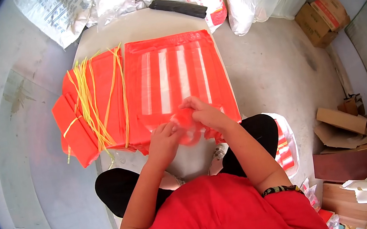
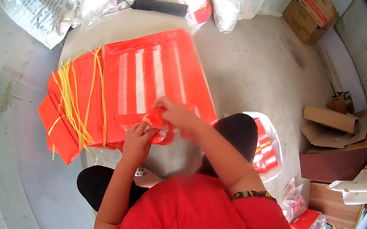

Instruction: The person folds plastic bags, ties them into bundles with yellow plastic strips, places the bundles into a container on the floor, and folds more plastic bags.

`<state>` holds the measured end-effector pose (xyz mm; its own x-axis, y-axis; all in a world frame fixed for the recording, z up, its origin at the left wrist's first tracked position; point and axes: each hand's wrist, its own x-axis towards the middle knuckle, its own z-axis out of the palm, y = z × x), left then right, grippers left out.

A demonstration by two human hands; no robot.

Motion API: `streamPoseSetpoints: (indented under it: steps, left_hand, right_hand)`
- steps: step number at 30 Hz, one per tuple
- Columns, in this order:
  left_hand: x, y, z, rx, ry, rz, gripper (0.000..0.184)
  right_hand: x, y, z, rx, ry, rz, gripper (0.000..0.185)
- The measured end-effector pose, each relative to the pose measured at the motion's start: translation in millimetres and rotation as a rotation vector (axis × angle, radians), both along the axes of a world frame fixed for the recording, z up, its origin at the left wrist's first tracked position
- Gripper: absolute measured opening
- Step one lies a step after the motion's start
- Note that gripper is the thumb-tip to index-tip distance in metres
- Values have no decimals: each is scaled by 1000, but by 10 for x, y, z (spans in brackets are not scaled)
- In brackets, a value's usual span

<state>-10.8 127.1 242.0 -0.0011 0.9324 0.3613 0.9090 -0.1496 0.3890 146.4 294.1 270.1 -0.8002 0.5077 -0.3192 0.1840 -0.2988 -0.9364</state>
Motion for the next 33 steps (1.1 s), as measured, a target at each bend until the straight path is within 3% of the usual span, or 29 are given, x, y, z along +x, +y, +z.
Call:
streamPoseSetpoints:
  steps: [3,8,12,18,21,24,27,33]
  left_hand:
    - [11,11,22,19,-10,4,39]
    - [43,31,34,73,-38,32,35]
    - [52,8,22,109,-62,37,35]
    - [89,-8,40,146,-82,44,34]
    - [85,-11,11,143,-88,47,34]
    - [87,-2,0,159,-85,50,35]
    - [89,-1,-6,165,-78,57,34]
    - [79,-15,-10,167,-70,61,34]
  right_hand:
    - [-59,-11,137,-33,-51,3,59]
    - [-171,104,-322,196,-68,30,51]
    - [-232,93,-204,327,-155,35,43]
    - [-210,133,-212,580,-99,61,46]
    - [-163,140,-175,577,-141,77,48]
    - [-182,76,154,622,-338,128,49]
    - [-243,70,4,905,-417,96,48]
    - [-232,128,-69,753,-269,15,44]
